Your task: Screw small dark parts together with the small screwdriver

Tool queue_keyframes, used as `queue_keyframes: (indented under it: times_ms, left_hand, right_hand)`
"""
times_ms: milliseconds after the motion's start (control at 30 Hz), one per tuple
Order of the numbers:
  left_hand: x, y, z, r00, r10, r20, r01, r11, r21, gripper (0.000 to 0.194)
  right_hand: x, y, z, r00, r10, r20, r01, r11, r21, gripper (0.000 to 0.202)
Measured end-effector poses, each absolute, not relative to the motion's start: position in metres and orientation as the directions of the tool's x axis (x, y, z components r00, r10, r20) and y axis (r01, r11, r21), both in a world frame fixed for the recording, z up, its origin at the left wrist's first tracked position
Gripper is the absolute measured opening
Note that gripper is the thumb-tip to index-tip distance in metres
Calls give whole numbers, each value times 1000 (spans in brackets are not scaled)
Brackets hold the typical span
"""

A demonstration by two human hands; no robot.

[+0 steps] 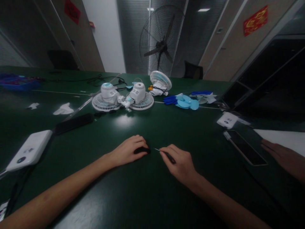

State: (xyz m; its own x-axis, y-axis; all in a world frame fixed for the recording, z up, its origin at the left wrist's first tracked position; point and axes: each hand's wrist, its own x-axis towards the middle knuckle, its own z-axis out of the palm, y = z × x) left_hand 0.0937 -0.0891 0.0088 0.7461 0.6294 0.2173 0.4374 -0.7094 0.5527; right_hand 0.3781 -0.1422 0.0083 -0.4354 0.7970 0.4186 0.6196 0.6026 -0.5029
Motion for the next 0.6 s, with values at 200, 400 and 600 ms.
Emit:
queue_keyframes:
  times_ms: [200,400,600]
  left_hand:
    - [36,-41,3,432,851,298,683,-525,508,25]
    - [-33,-6,-4,118,940,321,835,-269,480,40]
    - [-46,-2,-9,21,945,326,821,-202,533,44]
  right_hand:
    - [379,-143,6,-448,789,420,614,613,-497,22]
    - [379,-144,7,-449,795,408,590,607,-532,22]
    - [379,-144,9,-461,795,393,590,606,-533,25]
